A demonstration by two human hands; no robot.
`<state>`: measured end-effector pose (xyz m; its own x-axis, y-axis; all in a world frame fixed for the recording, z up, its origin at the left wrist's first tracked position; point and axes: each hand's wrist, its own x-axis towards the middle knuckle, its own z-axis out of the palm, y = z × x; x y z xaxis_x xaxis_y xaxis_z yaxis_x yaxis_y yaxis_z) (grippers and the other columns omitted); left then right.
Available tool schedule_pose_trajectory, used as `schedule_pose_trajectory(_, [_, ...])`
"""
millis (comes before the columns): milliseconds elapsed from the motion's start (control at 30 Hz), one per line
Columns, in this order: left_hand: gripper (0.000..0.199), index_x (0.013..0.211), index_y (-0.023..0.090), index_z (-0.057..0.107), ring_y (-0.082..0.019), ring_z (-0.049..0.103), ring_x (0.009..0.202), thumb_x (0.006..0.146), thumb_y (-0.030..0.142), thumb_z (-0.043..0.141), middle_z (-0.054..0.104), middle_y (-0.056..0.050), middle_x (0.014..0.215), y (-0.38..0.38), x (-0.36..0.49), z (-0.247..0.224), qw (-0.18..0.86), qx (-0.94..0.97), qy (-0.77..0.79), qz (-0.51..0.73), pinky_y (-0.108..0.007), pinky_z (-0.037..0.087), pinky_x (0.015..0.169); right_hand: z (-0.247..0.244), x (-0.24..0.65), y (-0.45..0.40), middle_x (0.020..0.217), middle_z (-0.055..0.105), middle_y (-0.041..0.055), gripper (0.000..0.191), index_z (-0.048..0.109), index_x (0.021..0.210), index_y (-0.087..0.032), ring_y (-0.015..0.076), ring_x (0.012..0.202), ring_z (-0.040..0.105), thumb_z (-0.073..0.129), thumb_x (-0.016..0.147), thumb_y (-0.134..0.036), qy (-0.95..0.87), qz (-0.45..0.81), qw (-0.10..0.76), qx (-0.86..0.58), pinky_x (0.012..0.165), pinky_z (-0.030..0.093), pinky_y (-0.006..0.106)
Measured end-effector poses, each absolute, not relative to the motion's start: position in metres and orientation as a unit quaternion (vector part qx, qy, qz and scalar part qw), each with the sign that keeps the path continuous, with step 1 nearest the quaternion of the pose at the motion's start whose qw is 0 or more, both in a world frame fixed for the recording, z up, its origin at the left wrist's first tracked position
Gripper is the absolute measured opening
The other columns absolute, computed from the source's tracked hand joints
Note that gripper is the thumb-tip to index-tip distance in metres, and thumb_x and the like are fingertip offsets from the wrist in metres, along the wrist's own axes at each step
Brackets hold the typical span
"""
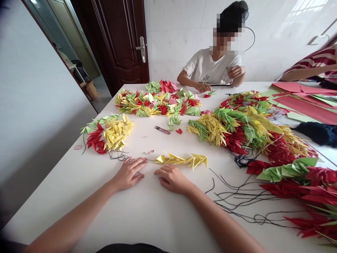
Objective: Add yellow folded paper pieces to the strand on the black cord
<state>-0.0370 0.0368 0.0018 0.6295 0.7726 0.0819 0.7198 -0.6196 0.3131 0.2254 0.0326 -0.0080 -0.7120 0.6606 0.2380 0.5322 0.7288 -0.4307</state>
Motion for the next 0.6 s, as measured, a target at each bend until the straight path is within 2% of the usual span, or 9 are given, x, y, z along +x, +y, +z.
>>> schedule_pose_trajectory(233, [0.046,0.142,0.027,0.043,-0.026,0.046,0.132,0.096,0.036,0.043,0.047,-0.007,0.147,0.0362,-0.0371,0.0002,0.113,0.895,0.417,0.111,-0.052,0.023,0.113,-0.0099,0.2256,0.0322,0.094,0.067,0.0071,0.027,0.061,0.111,-0.019,0.0186,0.085,0.061,0.043,0.092,-0.021,-0.908,0.174,0.191,-0.330,0.077,0.048,0.033])
schedule_pose_trajectory(600, [0.045,0.140,0.025,0.045,-0.026,0.046,0.131,0.096,0.035,0.043,0.048,-0.008,0.146,0.0366,-0.0368,0.0013,0.110,0.896,0.416,0.110,-0.053,0.024,0.112,-0.0097,0.2253,0.0323,0.093,0.068,0.0068,0.026,0.061,0.110,-0.019,0.0180,0.083,0.061,0.043,0.092,-0.021,-0.908,0.167,0.199,-0.328,0.076,0.048,0.033])
